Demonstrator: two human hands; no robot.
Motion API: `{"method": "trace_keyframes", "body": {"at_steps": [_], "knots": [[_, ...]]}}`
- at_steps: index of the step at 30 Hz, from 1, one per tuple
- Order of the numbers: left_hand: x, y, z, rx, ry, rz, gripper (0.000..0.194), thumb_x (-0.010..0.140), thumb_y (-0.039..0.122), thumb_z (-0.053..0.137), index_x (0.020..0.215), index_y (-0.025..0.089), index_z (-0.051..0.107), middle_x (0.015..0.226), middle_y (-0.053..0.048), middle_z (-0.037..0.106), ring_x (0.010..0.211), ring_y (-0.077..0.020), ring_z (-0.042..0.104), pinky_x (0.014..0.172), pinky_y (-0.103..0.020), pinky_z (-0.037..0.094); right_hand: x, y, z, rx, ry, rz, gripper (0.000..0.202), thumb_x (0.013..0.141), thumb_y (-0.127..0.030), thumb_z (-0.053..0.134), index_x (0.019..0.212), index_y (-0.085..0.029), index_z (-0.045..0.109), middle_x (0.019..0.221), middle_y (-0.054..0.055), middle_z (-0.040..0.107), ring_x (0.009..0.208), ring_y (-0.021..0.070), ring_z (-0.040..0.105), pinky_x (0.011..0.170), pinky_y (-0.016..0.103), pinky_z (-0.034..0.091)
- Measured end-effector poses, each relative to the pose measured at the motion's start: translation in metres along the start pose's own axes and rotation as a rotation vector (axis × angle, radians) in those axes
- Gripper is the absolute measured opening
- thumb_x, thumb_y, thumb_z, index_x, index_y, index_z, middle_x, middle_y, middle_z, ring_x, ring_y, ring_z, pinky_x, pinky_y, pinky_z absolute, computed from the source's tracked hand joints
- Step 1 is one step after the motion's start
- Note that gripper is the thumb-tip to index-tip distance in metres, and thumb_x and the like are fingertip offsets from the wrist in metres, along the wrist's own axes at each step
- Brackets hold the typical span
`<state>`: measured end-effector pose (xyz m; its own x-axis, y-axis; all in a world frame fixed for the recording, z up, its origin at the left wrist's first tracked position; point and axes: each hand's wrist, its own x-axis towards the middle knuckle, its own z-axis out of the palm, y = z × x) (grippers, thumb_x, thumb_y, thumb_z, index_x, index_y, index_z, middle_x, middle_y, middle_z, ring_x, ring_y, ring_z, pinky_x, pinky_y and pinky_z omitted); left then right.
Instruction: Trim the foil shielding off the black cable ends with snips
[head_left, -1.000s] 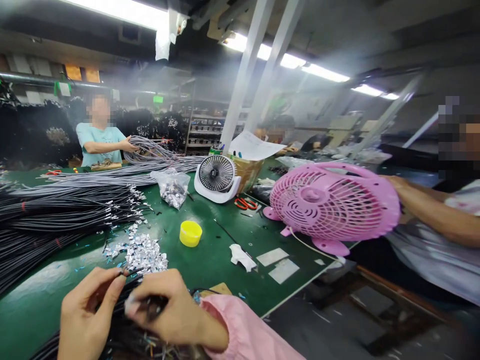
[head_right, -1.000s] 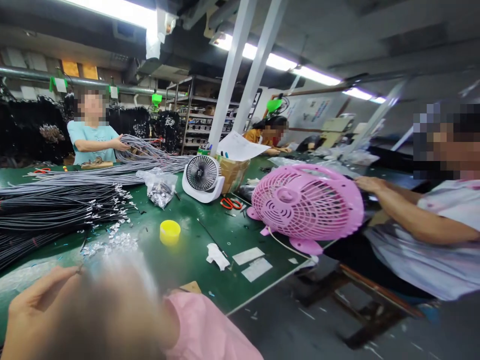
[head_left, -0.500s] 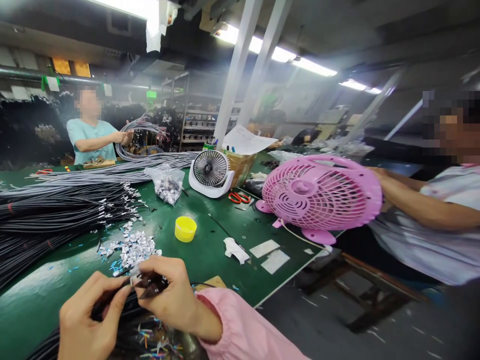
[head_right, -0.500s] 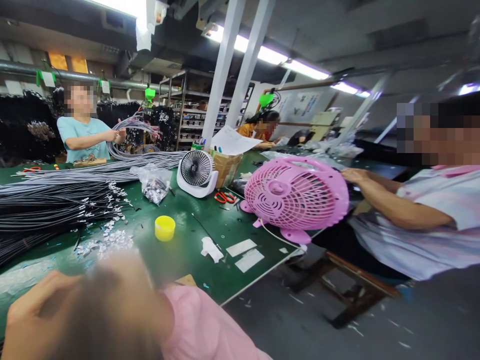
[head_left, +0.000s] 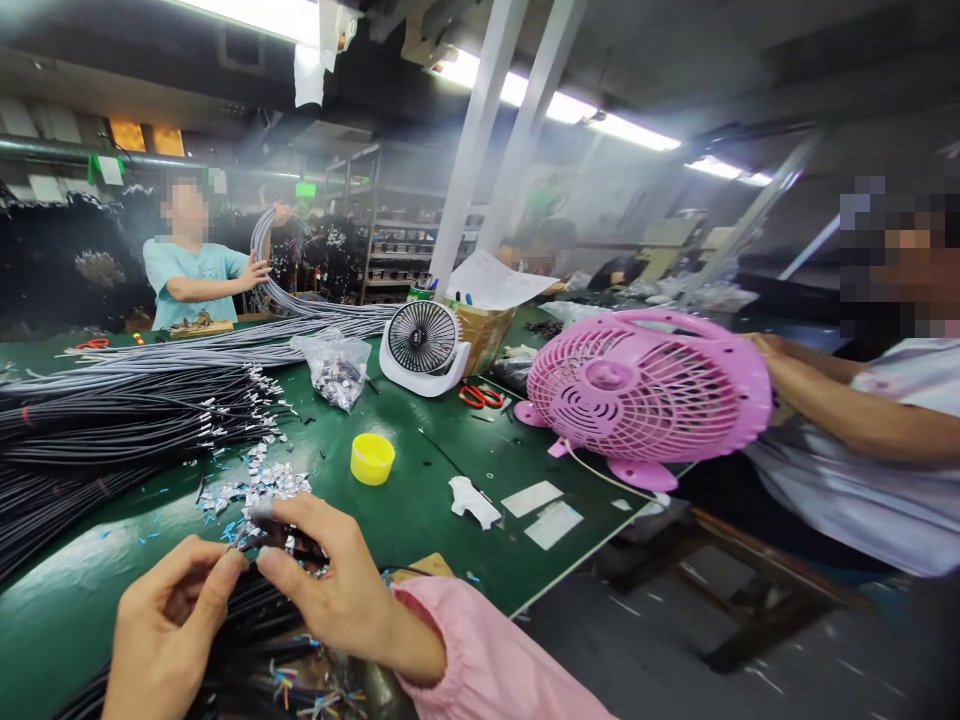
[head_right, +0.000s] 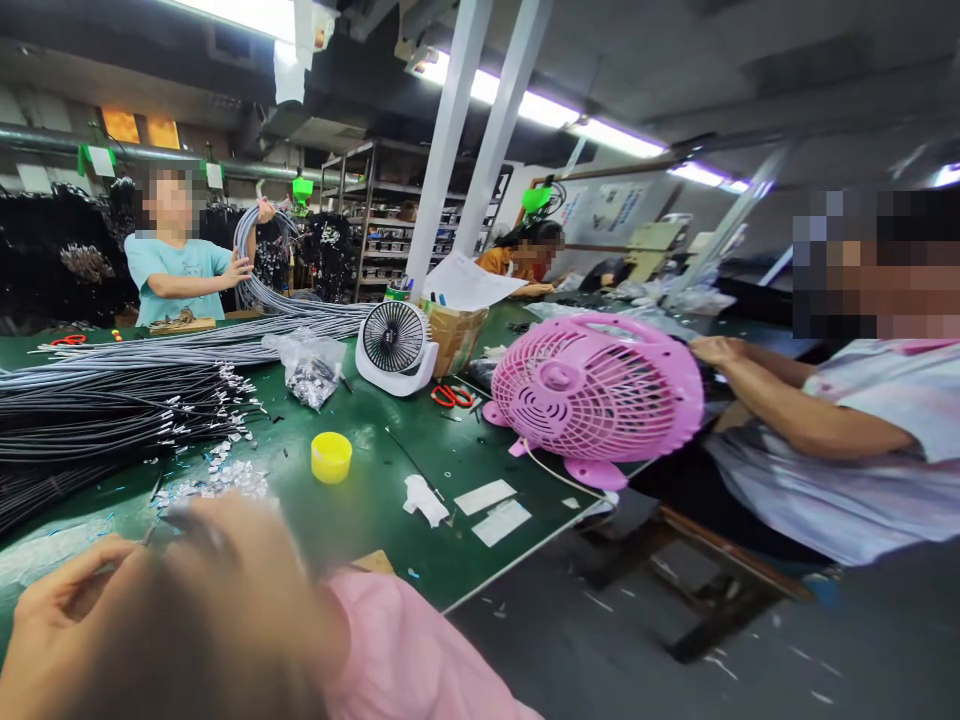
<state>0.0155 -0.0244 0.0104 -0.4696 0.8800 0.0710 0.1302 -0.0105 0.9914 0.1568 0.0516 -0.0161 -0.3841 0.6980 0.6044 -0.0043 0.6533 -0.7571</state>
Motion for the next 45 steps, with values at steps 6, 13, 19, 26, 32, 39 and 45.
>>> {"method": "trace_keyframes", "body": {"at_steps": [6,13,19,26,32,39,45], "knots": [[-0.002,0.000,0.000,0.105,-0.093,0.193,0.036,0.068,0.047,0.078,0.050,0.023,0.057,0.050,0.005,0.052,0.047,-0.0117,0.045,0.040,-0.019,0.037,-0.002,0.001,0.002,0.034,0.075,0.015,0.033,0.089,-0.047,0.063,0.099,-0.017,0.075,0.072,0.002,0.063,0.058,0.0136,0.052,0.058,0.027,0.049],[-0.004,-0.004,0.003,0.214,-0.048,0.394,0.035,0.075,0.036,0.070,0.047,0.024,0.053,0.053,0.004,0.050,0.045,-0.0112,0.042,0.039,-0.022,0.033,-0.006,0.015,0.008,0.066,0.013,0.154,0.029,0.081,-0.045,0.077,0.073,-0.018,0.071,0.057,-0.003,0.055,0.049,0.0105,0.044,0.048,0.024,0.038],[0.003,-0.001,0.000,0.071,0.010,0.270,0.031,0.070,0.056,0.079,0.068,0.025,0.074,0.063,0.002,0.067,0.056,-0.0138,0.061,0.048,-0.020,0.046,-0.003,0.008,0.005,0.053,0.012,0.139,0.031,0.085,-0.044,0.073,0.103,-0.019,0.073,0.076,0.000,0.067,0.064,0.0141,0.059,0.059,0.023,0.049],[0.011,-0.004,-0.009,0.004,0.012,0.374,0.026,0.065,0.049,0.086,0.067,0.025,0.077,0.059,0.003,0.068,0.053,-0.0133,0.064,0.046,-0.017,0.049,-0.003,-0.002,0.002,-0.028,-0.029,-0.004,0.019,0.093,-0.036,0.063,0.102,-0.022,0.074,0.084,0.005,0.068,0.073,0.0187,0.062,0.069,0.030,0.054],[0.012,-0.013,-0.008,0.035,0.014,0.457,0.015,0.070,0.039,0.083,0.071,0.026,0.077,0.056,0.004,0.064,0.048,-0.0116,0.060,0.042,-0.016,0.045,-0.004,0.004,0.006,-0.015,-0.049,0.052,0.016,0.092,-0.035,0.063,0.087,-0.023,0.074,0.072,0.004,0.064,0.063,0.0175,0.058,0.062,0.029,0.053],[0.009,-0.004,-0.004,0.103,-0.005,0.332,0.034,0.067,0.057,0.080,0.065,0.024,0.075,0.056,0.002,0.064,0.050,-0.0140,0.060,0.045,-0.019,0.046,-0.003,0.000,0.003,-0.032,-0.019,0.059,0.020,0.091,-0.037,0.064,0.085,-0.023,0.076,0.067,0.003,0.062,0.059,0.0164,0.055,0.057,0.028,0.051],[0.002,0.002,-0.005,0.039,-0.150,0.092,0.059,0.075,0.075,0.063,0.054,0.020,0.060,0.056,0.005,0.045,0.046,-0.0081,0.038,0.042,-0.020,0.032,-0.001,-0.002,0.002,-0.022,-0.015,0.039,0.024,0.091,-0.039,0.065,0.081,-0.021,0.077,0.063,0.003,0.062,0.057,0.0153,0.056,0.057,0.028,0.049]]}}
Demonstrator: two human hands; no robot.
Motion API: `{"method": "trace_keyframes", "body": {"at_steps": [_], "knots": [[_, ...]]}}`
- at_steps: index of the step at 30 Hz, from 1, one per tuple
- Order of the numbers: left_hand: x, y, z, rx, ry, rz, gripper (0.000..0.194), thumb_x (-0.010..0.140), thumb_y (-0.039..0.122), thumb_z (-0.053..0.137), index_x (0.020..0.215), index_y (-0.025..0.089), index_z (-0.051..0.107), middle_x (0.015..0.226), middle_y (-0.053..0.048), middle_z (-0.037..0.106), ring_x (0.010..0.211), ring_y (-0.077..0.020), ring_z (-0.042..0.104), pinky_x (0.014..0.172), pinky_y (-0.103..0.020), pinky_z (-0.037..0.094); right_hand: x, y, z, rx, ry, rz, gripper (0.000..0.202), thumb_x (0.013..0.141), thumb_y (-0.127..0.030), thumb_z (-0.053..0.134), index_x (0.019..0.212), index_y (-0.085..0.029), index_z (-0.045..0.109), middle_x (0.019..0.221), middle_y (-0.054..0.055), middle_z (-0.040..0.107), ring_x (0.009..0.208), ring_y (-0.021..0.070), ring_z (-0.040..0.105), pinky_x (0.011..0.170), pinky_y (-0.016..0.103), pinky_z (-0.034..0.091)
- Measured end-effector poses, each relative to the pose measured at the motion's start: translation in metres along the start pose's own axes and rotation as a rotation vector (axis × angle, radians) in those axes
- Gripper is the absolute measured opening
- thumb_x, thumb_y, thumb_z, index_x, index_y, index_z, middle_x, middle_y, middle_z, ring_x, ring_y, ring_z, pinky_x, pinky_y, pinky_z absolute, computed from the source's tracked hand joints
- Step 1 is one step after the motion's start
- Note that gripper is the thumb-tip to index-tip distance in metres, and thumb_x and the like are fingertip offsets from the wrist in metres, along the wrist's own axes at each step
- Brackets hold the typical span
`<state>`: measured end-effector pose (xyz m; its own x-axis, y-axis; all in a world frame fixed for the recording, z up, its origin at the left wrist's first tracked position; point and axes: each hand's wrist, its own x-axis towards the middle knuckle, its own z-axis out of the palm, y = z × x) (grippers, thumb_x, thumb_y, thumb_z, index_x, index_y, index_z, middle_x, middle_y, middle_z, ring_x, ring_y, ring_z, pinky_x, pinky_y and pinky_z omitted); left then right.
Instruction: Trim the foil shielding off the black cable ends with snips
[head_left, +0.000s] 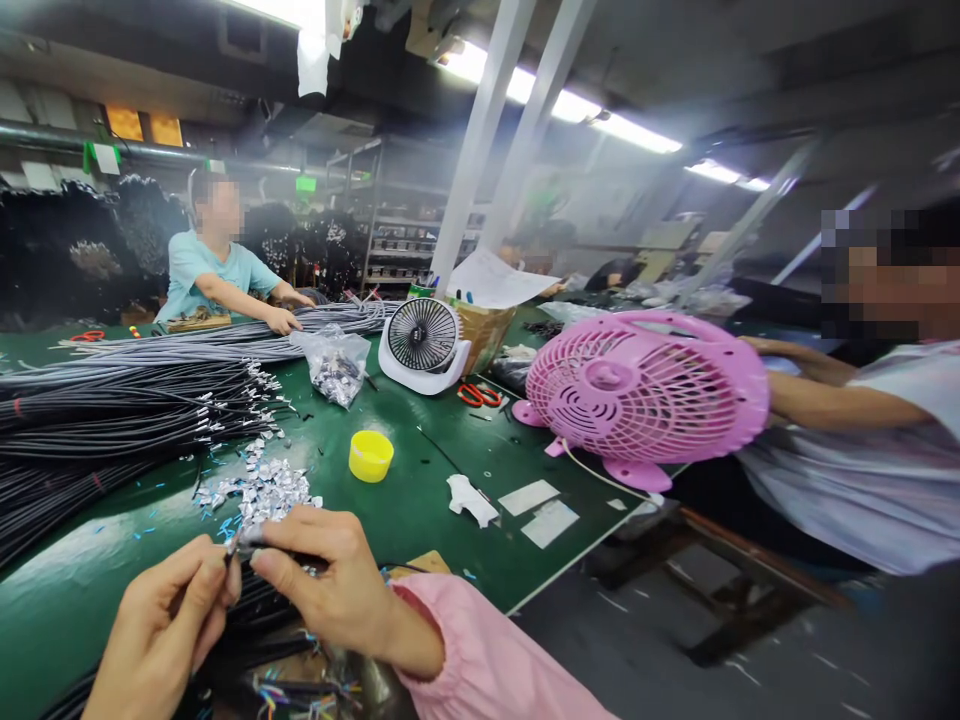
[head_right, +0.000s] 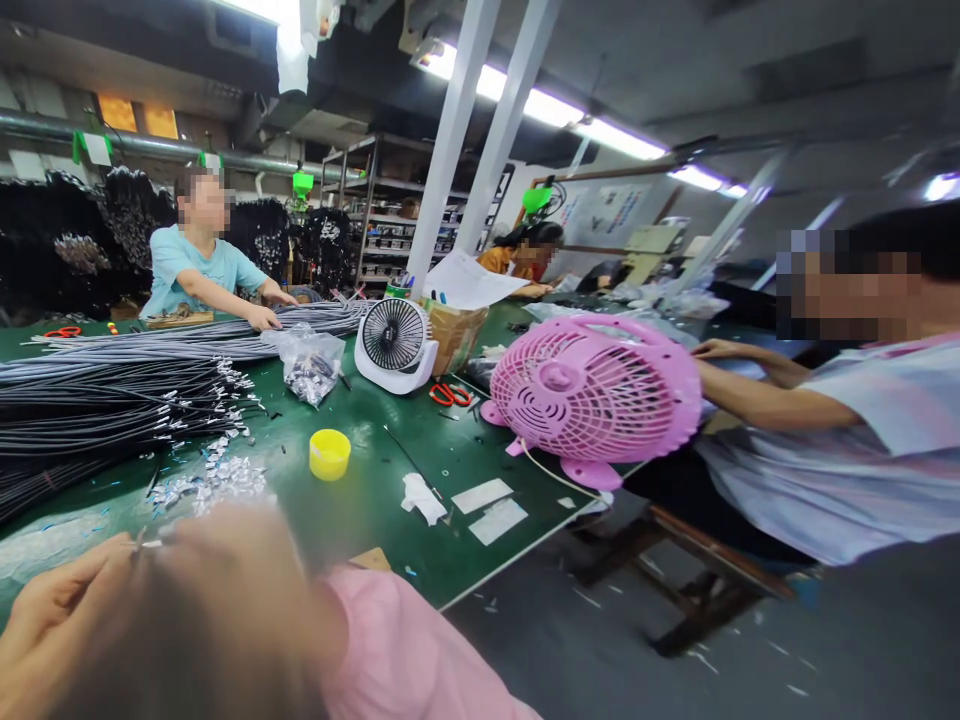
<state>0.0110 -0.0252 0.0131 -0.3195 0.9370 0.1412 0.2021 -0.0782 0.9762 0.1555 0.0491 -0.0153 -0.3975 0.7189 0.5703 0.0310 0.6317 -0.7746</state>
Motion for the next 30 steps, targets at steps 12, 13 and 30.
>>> {"method": "trace_keyframes", "body": {"at_steps": [12,13,30], "knots": [[-0.001,-0.009,0.009,0.192,0.182,0.273,0.034,0.075,0.056,0.074,0.061,0.025,0.071,0.053,0.004,0.053,0.047,-0.0123,0.051,0.040,-0.022,0.035,-0.003,0.013,0.006,0.000,0.125,0.033,0.017,0.078,-0.032,0.077,0.068,-0.019,0.073,0.054,-0.001,0.056,0.048,0.0119,0.047,0.047,0.026,0.043],[-0.001,-0.010,0.009,0.204,0.185,0.281,0.034,0.075,0.056,0.074,0.061,0.025,0.071,0.052,0.005,0.052,0.046,-0.0119,0.050,0.040,-0.022,0.035,-0.004,0.013,0.006,-0.009,0.128,0.023,0.015,0.077,-0.030,0.076,0.068,-0.019,0.073,0.054,-0.001,0.056,0.048,0.0120,0.047,0.046,0.026,0.043],[0.006,-0.008,-0.008,0.162,-0.264,0.128,0.040,0.084,0.050,0.062,0.056,0.022,0.061,0.056,0.002,0.053,0.052,-0.0139,0.048,0.042,-0.020,0.038,-0.002,0.012,0.002,0.045,0.011,-0.030,0.015,0.083,-0.031,0.067,0.079,-0.020,0.076,0.058,-0.002,0.057,0.049,0.0107,0.046,0.050,0.025,0.039]]}}
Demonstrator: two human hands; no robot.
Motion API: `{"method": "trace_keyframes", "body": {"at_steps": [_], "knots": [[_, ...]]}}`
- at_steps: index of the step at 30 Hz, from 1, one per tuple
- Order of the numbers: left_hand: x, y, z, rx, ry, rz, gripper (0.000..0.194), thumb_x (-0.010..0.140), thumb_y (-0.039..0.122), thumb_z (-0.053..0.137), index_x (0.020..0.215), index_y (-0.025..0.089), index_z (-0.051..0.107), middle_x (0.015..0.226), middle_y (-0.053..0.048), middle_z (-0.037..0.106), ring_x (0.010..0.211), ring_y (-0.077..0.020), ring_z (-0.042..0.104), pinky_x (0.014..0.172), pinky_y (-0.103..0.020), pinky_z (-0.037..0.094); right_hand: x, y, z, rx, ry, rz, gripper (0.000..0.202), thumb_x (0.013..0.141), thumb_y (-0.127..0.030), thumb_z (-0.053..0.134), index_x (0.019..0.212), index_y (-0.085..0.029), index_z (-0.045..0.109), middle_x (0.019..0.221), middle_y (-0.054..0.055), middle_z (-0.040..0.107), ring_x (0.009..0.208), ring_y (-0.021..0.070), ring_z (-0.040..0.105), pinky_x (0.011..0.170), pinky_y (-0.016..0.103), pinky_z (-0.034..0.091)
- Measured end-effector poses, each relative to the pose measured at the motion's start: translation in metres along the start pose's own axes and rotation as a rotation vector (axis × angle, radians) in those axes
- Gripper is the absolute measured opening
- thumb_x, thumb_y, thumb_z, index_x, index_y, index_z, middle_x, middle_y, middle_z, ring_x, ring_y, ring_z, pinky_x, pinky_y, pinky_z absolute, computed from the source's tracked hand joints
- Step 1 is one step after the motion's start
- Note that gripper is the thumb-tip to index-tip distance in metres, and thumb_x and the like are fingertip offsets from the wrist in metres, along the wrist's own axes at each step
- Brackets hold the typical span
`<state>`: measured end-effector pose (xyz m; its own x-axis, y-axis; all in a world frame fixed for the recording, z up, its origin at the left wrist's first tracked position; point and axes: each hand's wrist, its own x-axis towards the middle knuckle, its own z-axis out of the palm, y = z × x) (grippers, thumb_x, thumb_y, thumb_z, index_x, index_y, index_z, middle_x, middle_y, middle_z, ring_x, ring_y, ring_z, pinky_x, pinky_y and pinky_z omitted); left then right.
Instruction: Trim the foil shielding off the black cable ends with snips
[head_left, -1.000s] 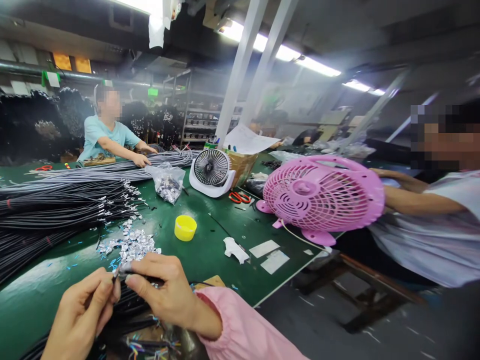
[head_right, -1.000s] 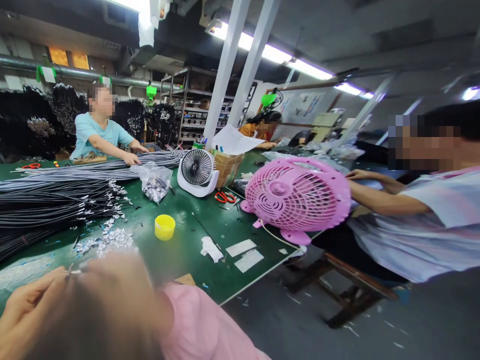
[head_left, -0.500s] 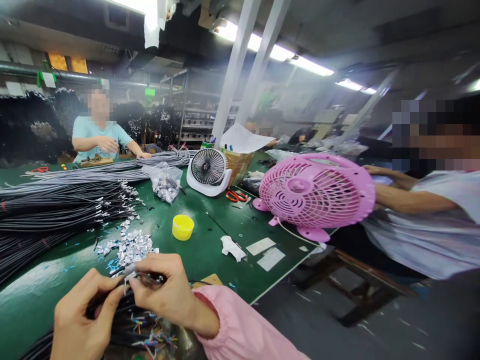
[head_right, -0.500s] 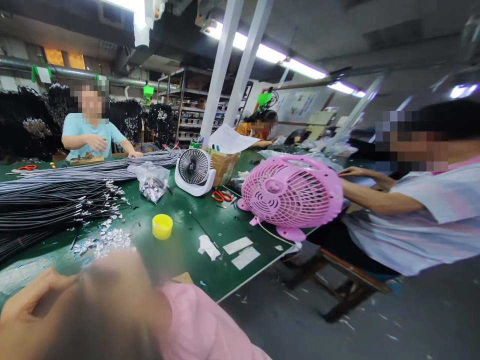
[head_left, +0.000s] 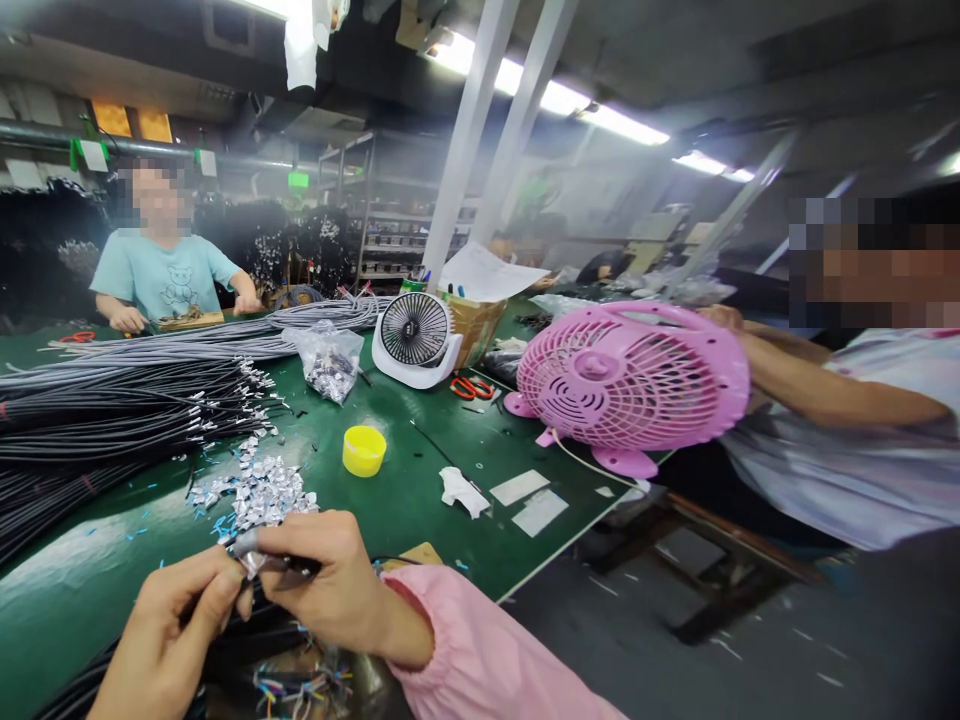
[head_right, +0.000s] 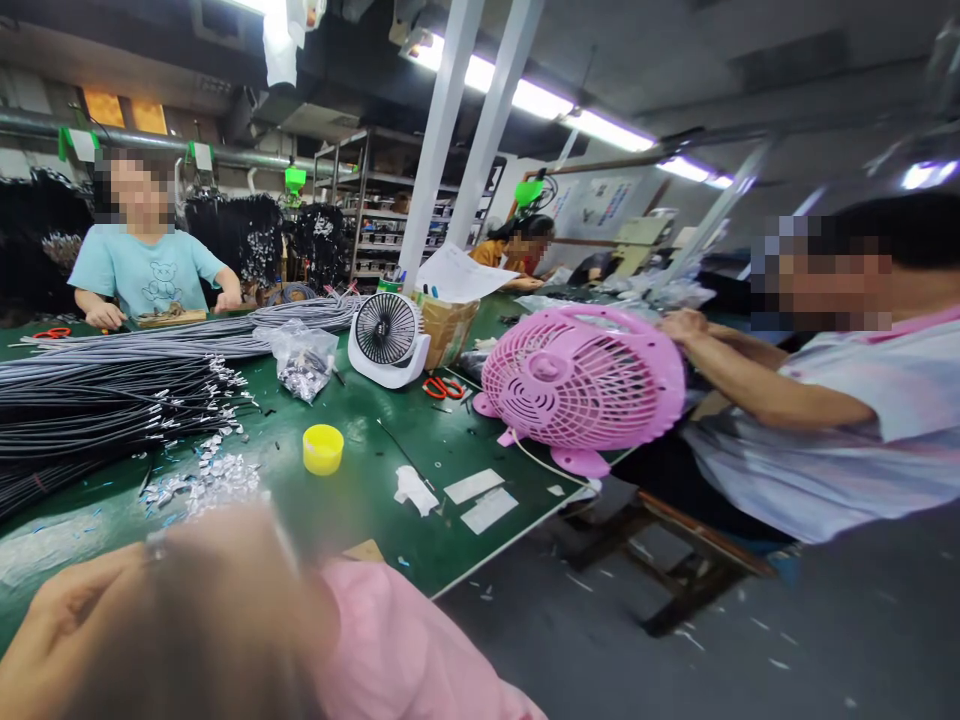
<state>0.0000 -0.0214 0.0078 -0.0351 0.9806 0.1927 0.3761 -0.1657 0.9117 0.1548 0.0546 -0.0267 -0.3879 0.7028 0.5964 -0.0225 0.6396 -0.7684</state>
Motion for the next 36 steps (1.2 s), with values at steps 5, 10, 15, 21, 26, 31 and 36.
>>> {"method": "trace_keyframes", "body": {"at_steps": [5,10,15,21,26,31,36], "knots": [[-0.004,0.008,0.006,-0.051,0.059,-0.219,0.042,0.077,0.053,0.067,0.052,0.022,0.051,0.055,0.004,0.047,0.053,-0.0131,0.041,0.041,-0.018,0.038,0.014,-0.003,-0.010,0.016,0.062,0.010,0.026,0.088,-0.033,0.066,0.066,-0.017,0.064,0.058,-0.003,0.048,0.053,0.0101,0.041,0.049,0.024,0.033],[-0.004,0.010,0.015,-0.078,0.106,-0.296,0.042,0.075,0.060,0.066,0.060,0.022,0.058,0.056,0.003,0.052,0.053,-0.0145,0.047,0.041,-0.019,0.038,0.008,0.001,-0.011,-0.039,0.001,-0.070,0.020,0.084,-0.037,0.071,0.083,-0.017,0.068,0.072,0.002,0.056,0.058,0.0126,0.049,0.050,0.025,0.040],[0.004,-0.002,0.012,-0.187,0.111,-0.285,0.057,0.071,0.074,0.065,0.054,0.021,0.048,0.052,0.007,0.035,0.048,-0.0096,0.030,0.037,-0.018,0.031,-0.002,0.011,-0.002,-0.036,-0.031,-0.099,0.016,0.080,-0.035,0.073,0.081,-0.020,0.067,0.075,0.005,0.061,0.064,0.0175,0.055,0.060,0.031,0.046],[0.006,-0.015,0.001,-0.247,0.111,-0.087,0.059,0.078,0.073,0.061,0.052,0.021,0.050,0.050,0.006,0.035,0.042,-0.0083,0.030,0.033,-0.018,0.031,0.017,0.005,0.001,0.052,0.060,0.062,0.021,0.084,-0.032,0.065,0.071,-0.019,0.055,0.067,-0.001,0.051,0.062,0.0139,0.046,0.059,0.028,0.039],[0.002,-0.009,0.006,-0.202,0.200,-0.118,0.061,0.077,0.074,0.062,0.054,0.020,0.049,0.053,0.007,0.034,0.047,-0.0081,0.030,0.037,-0.016,0.029,0.026,-0.010,-0.002,0.207,-0.012,0.227,0.021,0.084,-0.035,0.055,0.071,-0.019,0.055,0.070,-0.001,0.049,0.065,0.0127,0.043,0.062,0.026,0.036],[0.004,-0.015,0.008,-0.196,0.096,-0.096,0.063,0.077,0.073,0.060,0.050,0.022,0.036,0.048,0.007,0.029,0.042,-0.0079,0.026,0.032,-0.017,0.027,0.013,-0.004,0.001,0.171,-0.043,0.049,0.022,0.080,-0.041,0.071,0.075,-0.020,0.065,0.072,0.001,0.057,0.065,0.0161,0.049,0.061,0.030,0.038],[0.004,-0.024,0.001,-0.230,0.056,-0.046,0.058,0.081,0.066,0.060,0.049,0.022,0.040,0.049,0.007,0.031,0.042,-0.0080,0.026,0.031,-0.018,0.028,0.020,0.004,-0.004,0.108,0.101,0.088,0.024,0.084,-0.037,0.070,0.070,-0.019,0.063,0.069,0.000,0.056,0.062,0.0141,0.047,0.058,0.027,0.039]]}}
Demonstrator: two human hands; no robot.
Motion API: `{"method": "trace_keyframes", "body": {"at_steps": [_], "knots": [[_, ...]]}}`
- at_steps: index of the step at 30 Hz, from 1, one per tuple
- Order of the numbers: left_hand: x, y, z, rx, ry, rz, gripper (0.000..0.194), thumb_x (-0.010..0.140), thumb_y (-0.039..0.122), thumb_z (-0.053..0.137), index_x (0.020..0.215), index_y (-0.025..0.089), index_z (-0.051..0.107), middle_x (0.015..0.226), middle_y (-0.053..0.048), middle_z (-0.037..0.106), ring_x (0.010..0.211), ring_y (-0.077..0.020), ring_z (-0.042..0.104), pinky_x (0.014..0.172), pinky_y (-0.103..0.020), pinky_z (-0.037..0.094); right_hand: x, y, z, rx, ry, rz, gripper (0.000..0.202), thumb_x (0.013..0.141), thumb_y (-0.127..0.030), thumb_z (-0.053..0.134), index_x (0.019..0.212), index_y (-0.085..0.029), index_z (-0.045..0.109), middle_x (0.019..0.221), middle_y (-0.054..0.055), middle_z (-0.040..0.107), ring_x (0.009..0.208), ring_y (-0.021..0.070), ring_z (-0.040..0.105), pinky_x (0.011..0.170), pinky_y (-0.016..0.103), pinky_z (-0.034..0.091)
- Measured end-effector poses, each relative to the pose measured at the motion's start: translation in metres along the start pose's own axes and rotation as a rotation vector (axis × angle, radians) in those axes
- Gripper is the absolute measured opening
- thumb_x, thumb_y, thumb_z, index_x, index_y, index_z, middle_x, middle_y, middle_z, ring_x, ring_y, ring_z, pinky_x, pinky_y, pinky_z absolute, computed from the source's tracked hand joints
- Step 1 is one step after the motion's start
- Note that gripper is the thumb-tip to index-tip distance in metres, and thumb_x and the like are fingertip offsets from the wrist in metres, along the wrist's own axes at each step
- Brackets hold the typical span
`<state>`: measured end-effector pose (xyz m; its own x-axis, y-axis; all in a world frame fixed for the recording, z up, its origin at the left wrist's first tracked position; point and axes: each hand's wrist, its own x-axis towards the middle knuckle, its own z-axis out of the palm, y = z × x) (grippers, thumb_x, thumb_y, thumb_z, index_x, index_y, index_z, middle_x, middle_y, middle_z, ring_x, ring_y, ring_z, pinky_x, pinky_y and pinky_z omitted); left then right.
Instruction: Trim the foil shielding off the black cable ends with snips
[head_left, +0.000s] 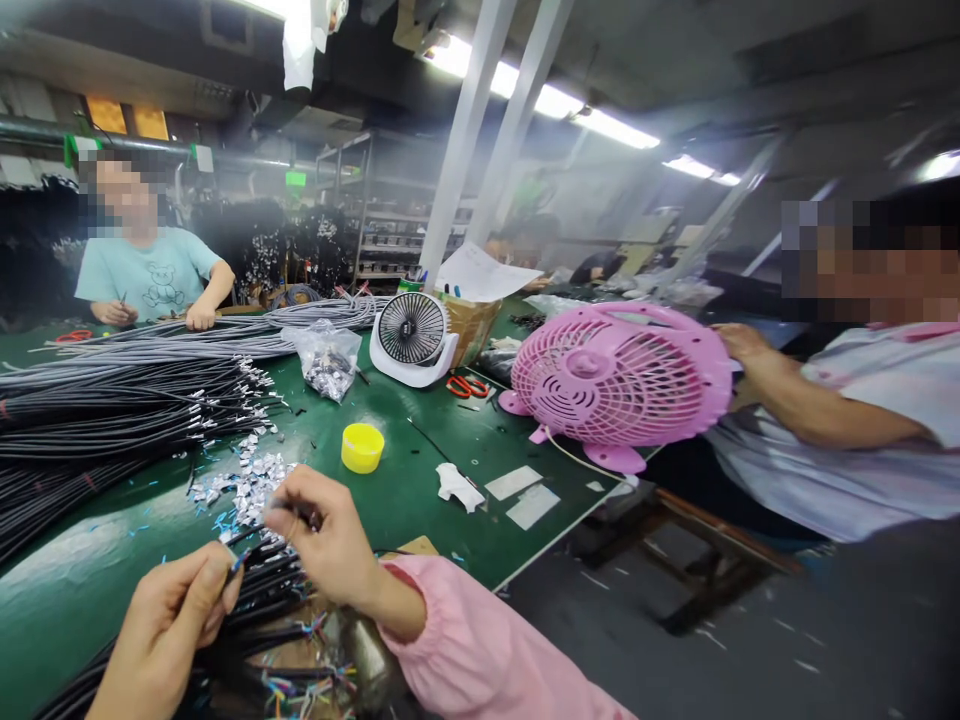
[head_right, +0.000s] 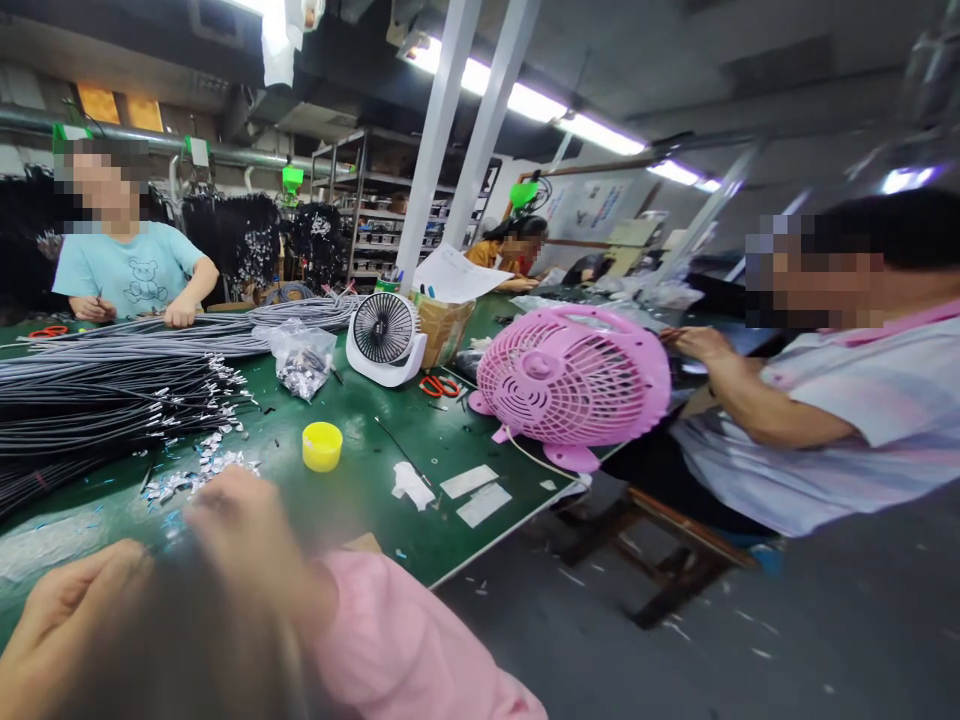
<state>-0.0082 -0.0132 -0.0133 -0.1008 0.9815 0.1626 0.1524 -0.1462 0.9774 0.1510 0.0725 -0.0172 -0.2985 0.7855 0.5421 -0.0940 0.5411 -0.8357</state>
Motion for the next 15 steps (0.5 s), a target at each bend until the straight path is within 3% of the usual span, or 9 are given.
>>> {"method": "trace_keyframes", "body": {"at_steps": [3,6,10,15], "knots": [[-0.001,0.004,0.002,0.004,0.128,-0.012,0.055,0.077,0.069,0.064,0.053,0.020,0.054,0.050,0.006,0.038,0.044,-0.0090,0.033,0.036,-0.018,0.032,0.008,-0.006,-0.004,-0.039,0.096,0.044,0.017,0.084,-0.030,0.067,0.073,-0.018,0.066,0.068,-0.001,0.055,0.061,0.0126,0.048,0.059,0.025,0.041],[-0.002,0.012,0.009,0.043,0.260,-0.069,0.047,0.070,0.068,0.072,0.068,0.021,0.069,0.058,0.003,0.053,0.054,-0.0123,0.047,0.048,-0.019,0.041,0.004,-0.009,-0.003,-0.094,0.078,-0.062,0.013,0.084,-0.029,0.067,0.088,-0.018,0.073,0.072,0.001,0.061,0.063,0.0132,0.053,0.060,0.026,0.044],[-0.005,0.019,0.015,0.131,0.269,-0.004,0.034,0.070,0.057,0.074,0.071,0.023,0.075,0.066,0.002,0.065,0.061,-0.0157,0.059,0.053,-0.021,0.045,-0.012,0.003,0.003,-0.123,0.003,-0.213,0.012,0.082,-0.029,0.070,0.086,-0.018,0.074,0.074,0.004,0.064,0.064,0.0158,0.057,0.059,0.028,0.045],[-0.006,0.019,0.015,0.219,0.288,0.034,0.027,0.070,0.052,0.075,0.071,0.025,0.076,0.065,0.002,0.069,0.057,-0.0159,0.061,0.050,-0.021,0.045,-0.017,0.005,0.002,-0.131,-0.048,-0.150,0.009,0.080,-0.028,0.072,0.076,-0.020,0.069,0.072,0.005,0.062,0.061,0.0171,0.056,0.059,0.031,0.047]]}}
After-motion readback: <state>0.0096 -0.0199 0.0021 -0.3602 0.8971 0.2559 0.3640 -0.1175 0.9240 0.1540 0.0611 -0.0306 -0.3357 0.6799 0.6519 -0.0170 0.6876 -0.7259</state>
